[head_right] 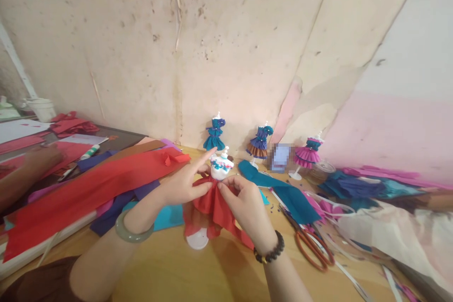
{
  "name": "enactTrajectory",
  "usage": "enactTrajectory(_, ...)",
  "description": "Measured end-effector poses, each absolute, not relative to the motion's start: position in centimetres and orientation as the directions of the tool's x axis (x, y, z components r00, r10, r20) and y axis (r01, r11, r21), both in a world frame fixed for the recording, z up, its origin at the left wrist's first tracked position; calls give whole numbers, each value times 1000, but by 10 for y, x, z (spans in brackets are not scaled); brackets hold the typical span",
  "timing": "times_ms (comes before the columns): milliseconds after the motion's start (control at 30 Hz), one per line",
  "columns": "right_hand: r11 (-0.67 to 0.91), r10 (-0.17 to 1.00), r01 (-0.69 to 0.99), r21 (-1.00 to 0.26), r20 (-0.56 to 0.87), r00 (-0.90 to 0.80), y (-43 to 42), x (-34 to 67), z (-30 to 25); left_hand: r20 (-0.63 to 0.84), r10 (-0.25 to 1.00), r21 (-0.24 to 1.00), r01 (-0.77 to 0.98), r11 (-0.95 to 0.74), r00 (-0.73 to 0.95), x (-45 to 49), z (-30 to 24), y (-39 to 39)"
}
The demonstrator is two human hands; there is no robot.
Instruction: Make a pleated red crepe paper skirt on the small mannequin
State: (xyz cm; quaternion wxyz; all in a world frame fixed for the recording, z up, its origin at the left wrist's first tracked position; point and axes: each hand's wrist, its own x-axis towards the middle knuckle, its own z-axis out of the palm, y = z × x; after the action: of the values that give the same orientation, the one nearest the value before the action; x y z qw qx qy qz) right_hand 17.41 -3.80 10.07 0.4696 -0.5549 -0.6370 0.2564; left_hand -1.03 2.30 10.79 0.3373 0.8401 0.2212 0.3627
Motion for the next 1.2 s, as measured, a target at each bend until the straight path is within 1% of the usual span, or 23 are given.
enactTrajectory(167, 270, 946, 499, -823, 323, 20, -34, 178, 100, 471, 653, 741, 135, -658, 593, -4, 99, 26)
enactTrajectory(333, 276, 945, 549, -789, 328, -4, -35, 181, 99, 498, 638, 732, 109, -672, 588, 2, 97, 26)
enactTrajectory(467, 274, 949, 544, -793, 314, -21, -37, 182, 101, 511, 641, 729, 108, -676, 573, 3, 96, 22)
enactTrajectory(567, 281, 951, 546, -789, 307, -46, -40, 179, 103, 500, 662, 757, 90, -647, 558, -2, 94, 16)
enactTrajectory(667, 305, 948, 541, -784, 302, -97, -42, 174, 103, 459, 702, 820, 45, -570, 545, -10, 91, 8)
enactTrajectory(867, 310, 950, 481, -820, 246, -193, -38, 160, 90, 332, 795, 935, -68, -347, 509, -26, 71, 0)
enactTrajectory(967, 311, 944, 445, -840, 219, -247, -31, 156, 80, 270, 846, 963, -129, -237, 459, -28, 53, 2)
enactTrajectory(1067, 272, 948, 445, -853, 158, -277, -24, 155, 71, 190, 878, 973, -205, -107, 440, -27, 35, 7)
enactTrajectory(1200, 239, 955, 434, -869, 128, -269, -18, 153, 62, 144, 889, 959, -284, -16, 434, -24, 16, 13)
